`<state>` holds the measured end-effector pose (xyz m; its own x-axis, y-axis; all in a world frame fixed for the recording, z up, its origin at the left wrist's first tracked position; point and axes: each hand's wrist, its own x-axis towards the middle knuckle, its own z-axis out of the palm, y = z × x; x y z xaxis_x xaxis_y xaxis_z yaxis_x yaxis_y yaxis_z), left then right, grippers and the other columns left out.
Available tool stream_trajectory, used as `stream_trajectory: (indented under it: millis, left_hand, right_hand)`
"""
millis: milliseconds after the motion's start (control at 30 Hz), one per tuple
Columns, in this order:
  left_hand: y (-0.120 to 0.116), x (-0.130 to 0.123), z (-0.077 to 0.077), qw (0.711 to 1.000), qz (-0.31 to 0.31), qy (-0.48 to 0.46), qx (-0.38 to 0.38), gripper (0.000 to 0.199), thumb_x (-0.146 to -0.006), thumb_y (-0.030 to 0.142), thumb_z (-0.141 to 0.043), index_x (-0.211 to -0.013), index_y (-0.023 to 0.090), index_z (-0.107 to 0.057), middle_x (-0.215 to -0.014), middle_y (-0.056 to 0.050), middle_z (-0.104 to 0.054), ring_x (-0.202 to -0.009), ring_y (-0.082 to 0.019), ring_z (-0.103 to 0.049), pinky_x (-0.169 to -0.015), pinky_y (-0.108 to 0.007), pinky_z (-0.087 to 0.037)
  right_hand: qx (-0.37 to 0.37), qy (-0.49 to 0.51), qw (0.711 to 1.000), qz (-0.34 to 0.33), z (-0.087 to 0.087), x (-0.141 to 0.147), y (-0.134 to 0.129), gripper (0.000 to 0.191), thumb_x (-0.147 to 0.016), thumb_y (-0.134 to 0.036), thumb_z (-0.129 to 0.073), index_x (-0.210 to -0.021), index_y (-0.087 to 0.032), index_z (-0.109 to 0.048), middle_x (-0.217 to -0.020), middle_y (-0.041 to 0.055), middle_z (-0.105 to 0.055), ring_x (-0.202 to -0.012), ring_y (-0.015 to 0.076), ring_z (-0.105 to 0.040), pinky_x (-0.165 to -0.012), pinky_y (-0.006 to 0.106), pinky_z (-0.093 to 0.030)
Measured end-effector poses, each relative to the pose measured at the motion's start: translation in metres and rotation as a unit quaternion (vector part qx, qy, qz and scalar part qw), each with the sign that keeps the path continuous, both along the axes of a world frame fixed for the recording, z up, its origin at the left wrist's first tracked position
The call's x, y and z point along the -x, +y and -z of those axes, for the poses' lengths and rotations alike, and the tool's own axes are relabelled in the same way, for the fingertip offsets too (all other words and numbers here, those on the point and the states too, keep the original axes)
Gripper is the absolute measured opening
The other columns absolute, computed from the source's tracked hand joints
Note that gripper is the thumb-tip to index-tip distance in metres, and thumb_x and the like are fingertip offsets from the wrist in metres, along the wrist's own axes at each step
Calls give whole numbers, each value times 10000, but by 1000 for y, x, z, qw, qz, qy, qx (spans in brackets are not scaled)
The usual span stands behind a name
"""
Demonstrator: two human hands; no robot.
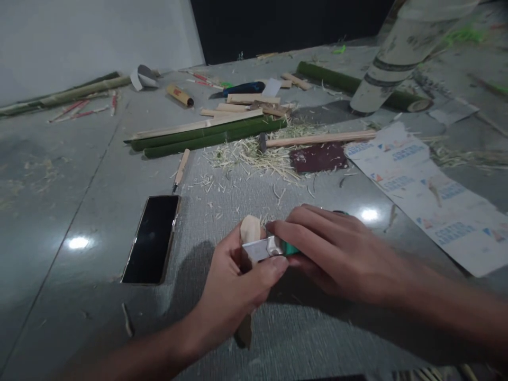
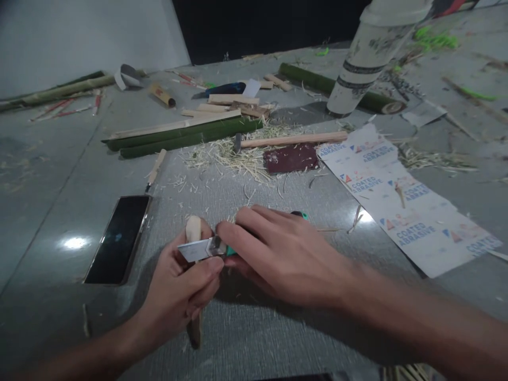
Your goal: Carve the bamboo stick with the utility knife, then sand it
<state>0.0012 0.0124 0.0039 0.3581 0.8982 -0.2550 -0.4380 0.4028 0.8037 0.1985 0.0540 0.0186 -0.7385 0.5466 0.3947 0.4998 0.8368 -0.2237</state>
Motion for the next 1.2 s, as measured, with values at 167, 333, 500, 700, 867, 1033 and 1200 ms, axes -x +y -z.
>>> stream_trajectory:
  millis: [167, 333, 500, 700, 867, 1033, 1200]
  left_hand:
    - [-2, 2, -1, 998, -2, 62, 0, 288, -953, 347, -747, -868, 223, -501, -477, 139, -413, -356, -26, -300, -374, -136, -230]
    - [-4, 1, 0, 993, -18, 114, -3, 314, -933, 385, -763, -830, 214, -522, -448, 135, -387, -353, -33, -297, -380, -169, -225]
    - [-5, -1, 0, 992, -26, 126, -3, 323, -937, 406, -744, -791, 206, -537, -442, 137, -324, -361, -33, -242, -403, -197, -238]
    - [-3, 1, 4, 989, -41, 137, -31, 253, -919, 349, -777, -857, 209, -577, -491, 121, -415, -411, -33, -276, -436, -186, -258]
    - [-1, 1, 3, 990, -42, 129, -35, 229, -897, 286, -791, -876, 208, -577, -591, 103, -426, -481, -41, -300, -457, -170, -286]
    - [-2, 2, 4, 988, -35, 147, -43, 205, -916, 279, -767, -888, 206, -578, -628, 89, -435, -512, -53, -327, -465, -176, -297]
    - [-1, 2, 4, 981, -48, 183, -43, 252, -906, 365, -799, -877, 192, -619, -655, 72, -440, -561, -64, -327, -493, -183, -299]
  right_hand:
    - [-3, 10, 1000, 3, -1, -1, -4, 233, -1060, -211, -431, -1218, -122, -577, -1001, 106, -664, -877, 223, -617, -676, 328, -500]
    - [-12, 14, 1000, 11, 0, -2, -5, 240, -1074, -244, -458, -1241, -120, -578, -1005, 104, -682, -862, 216, -630, -677, 323, -515]
    - [-9, 30, 999, 15, 1, -2, -6, 266, -1080, -240, -454, -1263, -94, -580, -1000, 105, -680, -854, 197, -633, -690, 300, -513]
    - [20, 24, 1000, 3, 2, -2, -3, 257, -1086, -241, -411, -1231, -122, -586, -954, 88, -680, -795, 189, -623, -642, 295, -483]
    - [46, 22, 999, -10, 4, -2, -2, 250, -1083, -238, -427, -1243, -121, -579, -944, 78, -665, -786, 184, -598, -646, 293, -465]
    - [50, 19, 998, -17, 5, -4, -1, 251, -1077, -227, -438, -1254, -117, -578, -934, 68, -646, -781, 182, -575, -637, 292, -446]
    - [34, 18, 999, -5, 4, -3, -2, 234, -1077, -217, -452, -1229, -116, -596, -917, 63, -655, -761, 178, -580, -625, 294, -448]
